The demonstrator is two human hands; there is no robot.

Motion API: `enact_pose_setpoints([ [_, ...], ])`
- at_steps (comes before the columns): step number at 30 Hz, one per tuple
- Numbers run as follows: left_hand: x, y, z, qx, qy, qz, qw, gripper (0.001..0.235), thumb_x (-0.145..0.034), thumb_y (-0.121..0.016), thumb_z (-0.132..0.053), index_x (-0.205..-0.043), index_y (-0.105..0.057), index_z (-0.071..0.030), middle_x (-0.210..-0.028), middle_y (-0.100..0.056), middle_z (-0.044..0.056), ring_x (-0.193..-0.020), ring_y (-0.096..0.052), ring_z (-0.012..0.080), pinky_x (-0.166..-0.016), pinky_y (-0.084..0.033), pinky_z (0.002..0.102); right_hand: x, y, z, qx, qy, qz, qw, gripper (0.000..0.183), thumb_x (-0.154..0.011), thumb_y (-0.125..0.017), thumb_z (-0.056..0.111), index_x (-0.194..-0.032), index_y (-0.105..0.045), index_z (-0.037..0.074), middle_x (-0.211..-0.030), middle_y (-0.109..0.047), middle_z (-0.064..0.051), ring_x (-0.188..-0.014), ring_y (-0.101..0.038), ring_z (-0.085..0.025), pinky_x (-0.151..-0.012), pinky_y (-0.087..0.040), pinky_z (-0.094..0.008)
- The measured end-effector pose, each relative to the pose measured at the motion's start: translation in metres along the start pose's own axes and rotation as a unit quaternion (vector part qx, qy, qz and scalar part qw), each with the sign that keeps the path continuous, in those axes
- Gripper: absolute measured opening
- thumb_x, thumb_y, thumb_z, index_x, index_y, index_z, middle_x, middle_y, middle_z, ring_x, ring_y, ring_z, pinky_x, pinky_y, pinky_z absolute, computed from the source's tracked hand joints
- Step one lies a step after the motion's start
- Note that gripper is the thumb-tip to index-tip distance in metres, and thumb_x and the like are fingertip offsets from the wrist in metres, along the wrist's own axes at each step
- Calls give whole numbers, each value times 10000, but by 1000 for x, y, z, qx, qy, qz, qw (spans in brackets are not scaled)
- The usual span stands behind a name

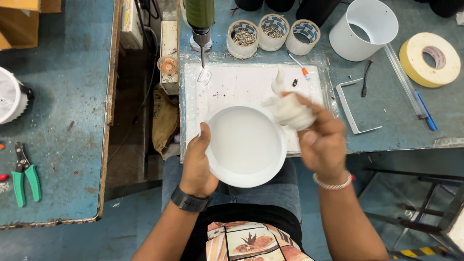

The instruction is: The person cleans plastic light fixture components with a cloth, places them on a workspace, and uses a suspended power screwdriver to secure internal electronic components into the base.

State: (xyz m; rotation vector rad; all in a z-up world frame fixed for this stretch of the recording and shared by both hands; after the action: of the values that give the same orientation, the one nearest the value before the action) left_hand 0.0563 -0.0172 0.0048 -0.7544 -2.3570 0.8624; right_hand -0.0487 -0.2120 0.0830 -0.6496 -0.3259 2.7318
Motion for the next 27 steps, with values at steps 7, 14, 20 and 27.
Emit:
enact_pose_setpoints([
  [7,-3,2,-7,-88,-68,-48,993,591,-1018,-576,-423,-1337,-565,75,-1189,-699,200,-1074,-671,240,-940,-544,368,21,-46,-14,357,86,32,929,360,-1016,-693,-87,-1347,-679,53,-1392,-679,-134,-1433,-582,-326,-1133,-525,-358],
  [14,13,-42,-24,-537,-216,-40,815,468,-1006,-617,-367,-1233,-659,39,-1090,-685,194,-954,-676,315,-810,-517,366,-15,-65,1,506,152,112,842,582,-797,-714,-65,-1363,-603,7,-1407,-600,-239,-1246,-640,-354,-1026,-543,-401],
  [20,23,-60,-47,-618,-229,-73,749,493,-954,-631,-368,-1248,-667,26,-1061,-636,182,-860,-656,333,-688,-528,431,-20,-32,-34,554,75,54,827,293,-867,-725,79,-1147,-658,28,-1034,-727,-145,-936,-708,-315,-966,-518,-444],
  [27,37,-94,-51,-627,-439,-73,639,573,-941,-721,-352,-1348,-623,39,-1110,-593,197,-950,-634,353,-766,-531,425,49,-24,-132,679,23,47,732,527,-958,-637,181,-1401,-583,-100,-1149,-702,-217,-996,-688,-315,-896,-551,-323],
])
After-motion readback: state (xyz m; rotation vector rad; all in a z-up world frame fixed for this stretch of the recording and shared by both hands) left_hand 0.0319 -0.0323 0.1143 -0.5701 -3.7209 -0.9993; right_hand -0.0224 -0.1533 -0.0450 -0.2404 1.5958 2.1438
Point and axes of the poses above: each hand's wrist, its own x-axis away from the middle knuckle, its own y-axis out of the back of the hand, z = x × y, the point moved 6 cm from there along -x, towards the middle knuckle
